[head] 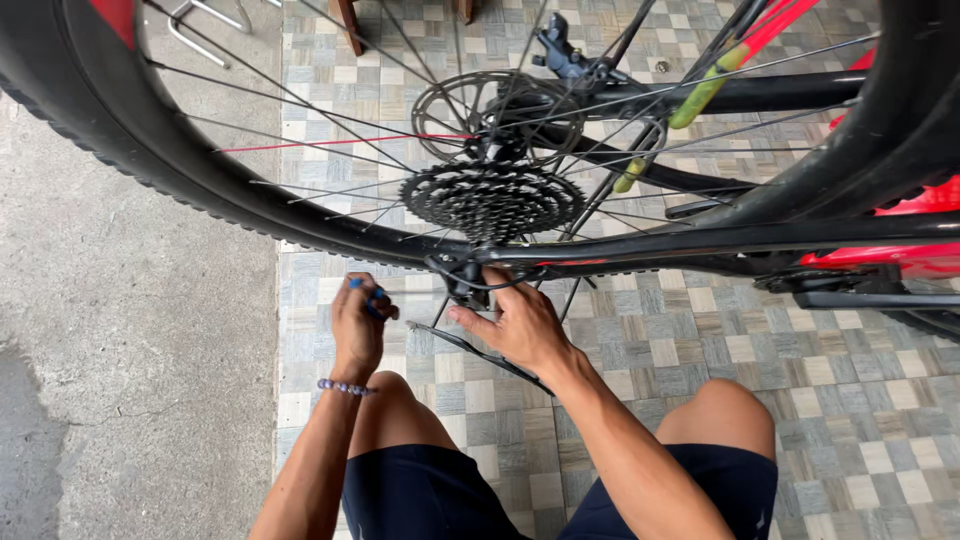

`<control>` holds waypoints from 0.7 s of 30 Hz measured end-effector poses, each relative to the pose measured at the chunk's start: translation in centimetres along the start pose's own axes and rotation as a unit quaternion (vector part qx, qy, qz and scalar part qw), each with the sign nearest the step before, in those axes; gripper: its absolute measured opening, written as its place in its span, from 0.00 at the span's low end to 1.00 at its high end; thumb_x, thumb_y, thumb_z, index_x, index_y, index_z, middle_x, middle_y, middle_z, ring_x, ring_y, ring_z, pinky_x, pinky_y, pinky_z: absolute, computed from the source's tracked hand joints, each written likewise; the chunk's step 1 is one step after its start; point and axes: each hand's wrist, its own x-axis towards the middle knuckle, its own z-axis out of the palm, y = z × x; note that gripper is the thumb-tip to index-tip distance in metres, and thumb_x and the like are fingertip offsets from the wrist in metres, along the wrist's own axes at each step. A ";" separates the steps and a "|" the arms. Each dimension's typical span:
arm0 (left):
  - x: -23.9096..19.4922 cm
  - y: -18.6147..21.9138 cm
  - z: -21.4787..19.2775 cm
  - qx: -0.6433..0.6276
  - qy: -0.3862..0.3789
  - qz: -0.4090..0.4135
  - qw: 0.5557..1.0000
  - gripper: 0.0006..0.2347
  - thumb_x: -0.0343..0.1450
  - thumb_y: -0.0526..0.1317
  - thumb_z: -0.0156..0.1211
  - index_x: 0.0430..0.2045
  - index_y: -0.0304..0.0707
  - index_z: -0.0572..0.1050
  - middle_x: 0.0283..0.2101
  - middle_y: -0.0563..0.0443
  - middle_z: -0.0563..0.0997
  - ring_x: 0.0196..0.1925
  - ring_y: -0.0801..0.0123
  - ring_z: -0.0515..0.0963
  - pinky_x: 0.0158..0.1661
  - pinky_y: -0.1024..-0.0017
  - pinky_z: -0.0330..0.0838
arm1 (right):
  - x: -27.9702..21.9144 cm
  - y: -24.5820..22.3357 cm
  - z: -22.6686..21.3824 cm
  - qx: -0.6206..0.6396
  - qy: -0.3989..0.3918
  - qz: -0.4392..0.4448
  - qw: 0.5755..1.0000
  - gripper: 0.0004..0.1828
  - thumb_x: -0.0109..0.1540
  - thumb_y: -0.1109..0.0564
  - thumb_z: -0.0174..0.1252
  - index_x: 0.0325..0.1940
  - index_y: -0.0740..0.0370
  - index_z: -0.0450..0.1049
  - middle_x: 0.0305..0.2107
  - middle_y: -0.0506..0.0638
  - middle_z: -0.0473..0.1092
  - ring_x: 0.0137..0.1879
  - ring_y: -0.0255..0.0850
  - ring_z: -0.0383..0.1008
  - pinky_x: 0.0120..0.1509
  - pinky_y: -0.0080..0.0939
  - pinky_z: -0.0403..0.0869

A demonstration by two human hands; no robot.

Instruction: The person adjusts the handlebars and then flips the bicycle upside down to access the rear derailleur. They use a screwdriver to adjust the derailleur cable and mechanism, then flip the bike back upright to check the handlebar controls.

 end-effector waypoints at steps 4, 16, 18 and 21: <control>1.2 1.9 1.2 0.123 0.168 0.004 0.978 0.16 0.76 0.44 0.57 0.18 0.41 0.66 0.16 0.56 0.66 0.17 0.70 0.64 0.22 0.67 0.61 | 0.2 0.2 -0.7 0.029 -0.028 0.019 0.999 0.33 0.57 0.36 0.63 0.61 0.54 0.71 0.37 0.55 0.79 0.36 0.50 0.83 0.41 0.50 0.80; -2.9 8.1 9.2 0.503 -0.124 -0.132 0.845 0.17 0.67 0.50 0.67 0.29 0.29 0.81 0.23 0.50 0.77 0.26 0.70 0.75 0.30 0.68 0.70 | -0.2 -2.1 -8.2 -0.088 -0.205 0.021 0.975 0.46 0.58 0.43 0.60 0.76 0.60 0.53 0.62 0.67 0.63 0.62 0.64 0.67 0.58 0.58 0.70; -5.4 8.8 10.9 0.541 -0.126 -0.140 0.819 0.19 0.65 0.52 0.68 0.31 0.30 0.80 0.23 0.48 0.79 0.28 0.68 0.78 0.34 0.65 0.72 | -1.5 -3.2 -11.1 -0.076 -0.249 0.027 0.965 0.44 0.59 0.42 0.62 0.74 0.60 0.55 0.63 0.66 0.64 0.64 0.62 0.66 0.62 0.56 0.69; -11.0 10.7 15.4 0.526 -0.104 -0.254 0.805 0.21 0.67 0.53 0.65 0.20 0.27 0.77 0.19 0.42 0.76 0.24 0.63 0.73 0.32 0.60 0.71 | -4.4 -5.1 -16.2 -0.092 -0.349 0.102 0.927 0.42 0.59 0.41 0.62 0.73 0.57 0.58 0.62 0.62 0.67 0.66 0.58 0.68 0.67 0.53 0.69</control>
